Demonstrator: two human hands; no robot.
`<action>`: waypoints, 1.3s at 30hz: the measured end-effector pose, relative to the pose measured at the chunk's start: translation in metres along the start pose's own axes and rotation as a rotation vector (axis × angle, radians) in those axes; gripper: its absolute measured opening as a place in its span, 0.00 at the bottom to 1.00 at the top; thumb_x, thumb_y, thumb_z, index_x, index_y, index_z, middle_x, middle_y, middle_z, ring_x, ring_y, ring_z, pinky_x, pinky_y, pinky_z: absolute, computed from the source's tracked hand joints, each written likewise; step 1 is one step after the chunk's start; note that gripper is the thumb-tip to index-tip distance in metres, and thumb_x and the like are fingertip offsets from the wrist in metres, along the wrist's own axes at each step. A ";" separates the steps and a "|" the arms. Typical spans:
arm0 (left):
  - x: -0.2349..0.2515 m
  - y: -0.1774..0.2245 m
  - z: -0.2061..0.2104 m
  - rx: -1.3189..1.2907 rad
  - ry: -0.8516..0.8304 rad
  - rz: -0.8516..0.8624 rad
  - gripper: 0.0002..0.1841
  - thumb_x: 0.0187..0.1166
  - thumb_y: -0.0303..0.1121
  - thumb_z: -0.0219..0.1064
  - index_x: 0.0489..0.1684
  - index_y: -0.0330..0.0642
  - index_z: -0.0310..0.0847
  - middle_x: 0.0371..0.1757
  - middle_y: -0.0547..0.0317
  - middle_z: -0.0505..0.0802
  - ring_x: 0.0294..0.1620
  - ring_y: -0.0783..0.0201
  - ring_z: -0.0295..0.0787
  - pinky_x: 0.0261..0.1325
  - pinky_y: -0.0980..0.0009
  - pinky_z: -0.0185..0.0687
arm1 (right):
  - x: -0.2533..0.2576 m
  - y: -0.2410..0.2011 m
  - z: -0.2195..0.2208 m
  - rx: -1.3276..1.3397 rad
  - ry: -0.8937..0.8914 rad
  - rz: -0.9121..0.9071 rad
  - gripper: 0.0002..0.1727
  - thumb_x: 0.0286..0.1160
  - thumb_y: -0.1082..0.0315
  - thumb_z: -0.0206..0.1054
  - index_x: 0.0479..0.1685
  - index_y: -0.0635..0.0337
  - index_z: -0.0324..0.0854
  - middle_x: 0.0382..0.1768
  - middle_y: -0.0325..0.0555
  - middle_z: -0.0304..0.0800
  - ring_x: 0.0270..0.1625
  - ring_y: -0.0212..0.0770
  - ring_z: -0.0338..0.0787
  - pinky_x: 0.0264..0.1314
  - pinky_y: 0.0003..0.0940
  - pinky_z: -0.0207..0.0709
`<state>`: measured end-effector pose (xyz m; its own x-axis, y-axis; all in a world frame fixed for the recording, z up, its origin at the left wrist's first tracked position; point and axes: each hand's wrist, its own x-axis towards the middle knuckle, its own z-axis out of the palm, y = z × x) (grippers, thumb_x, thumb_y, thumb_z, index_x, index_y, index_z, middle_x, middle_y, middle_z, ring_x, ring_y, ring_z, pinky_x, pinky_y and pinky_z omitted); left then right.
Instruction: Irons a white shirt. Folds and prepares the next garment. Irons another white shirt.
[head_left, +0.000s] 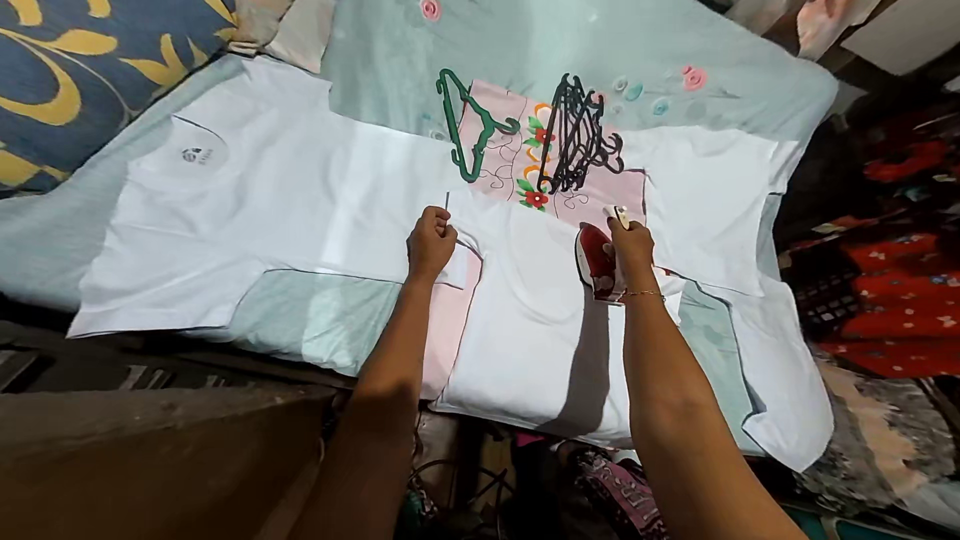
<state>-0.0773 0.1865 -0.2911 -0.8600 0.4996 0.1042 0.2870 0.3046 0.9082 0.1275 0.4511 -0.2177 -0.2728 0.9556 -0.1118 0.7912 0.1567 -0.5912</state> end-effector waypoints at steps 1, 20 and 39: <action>0.000 0.000 0.001 0.001 0.001 0.002 0.16 0.81 0.24 0.62 0.64 0.28 0.79 0.49 0.38 0.93 0.45 0.48 0.92 0.54 0.48 0.85 | 0.003 0.000 0.001 -0.003 0.013 0.015 0.30 0.87 0.46 0.61 0.59 0.72 0.81 0.54 0.72 0.86 0.59 0.67 0.85 0.60 0.67 0.72; 0.003 -0.002 -0.001 0.005 -0.043 -0.026 0.17 0.82 0.26 0.62 0.67 0.28 0.77 0.54 0.38 0.92 0.51 0.46 0.92 0.60 0.45 0.85 | -0.052 0.050 -0.035 0.143 -0.186 0.025 0.29 0.87 0.46 0.61 0.66 0.66 0.77 0.43 0.60 0.84 0.35 0.49 0.83 0.43 0.50 0.80; -0.139 0.052 0.002 0.378 -0.267 -0.018 0.24 0.86 0.34 0.65 0.77 0.31 0.73 0.65 0.32 0.89 0.68 0.36 0.86 0.71 0.39 0.79 | -0.124 0.098 -0.057 0.174 -0.436 -0.254 0.20 0.84 0.58 0.66 0.67 0.62 0.81 0.36 0.49 0.87 0.25 0.34 0.80 0.30 0.33 0.76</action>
<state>0.0579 0.1342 -0.2595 -0.7416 0.6678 -0.0633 0.4492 0.5645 0.6925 0.2702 0.3627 -0.2162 -0.6756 0.6943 -0.2479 0.5782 0.2903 -0.7625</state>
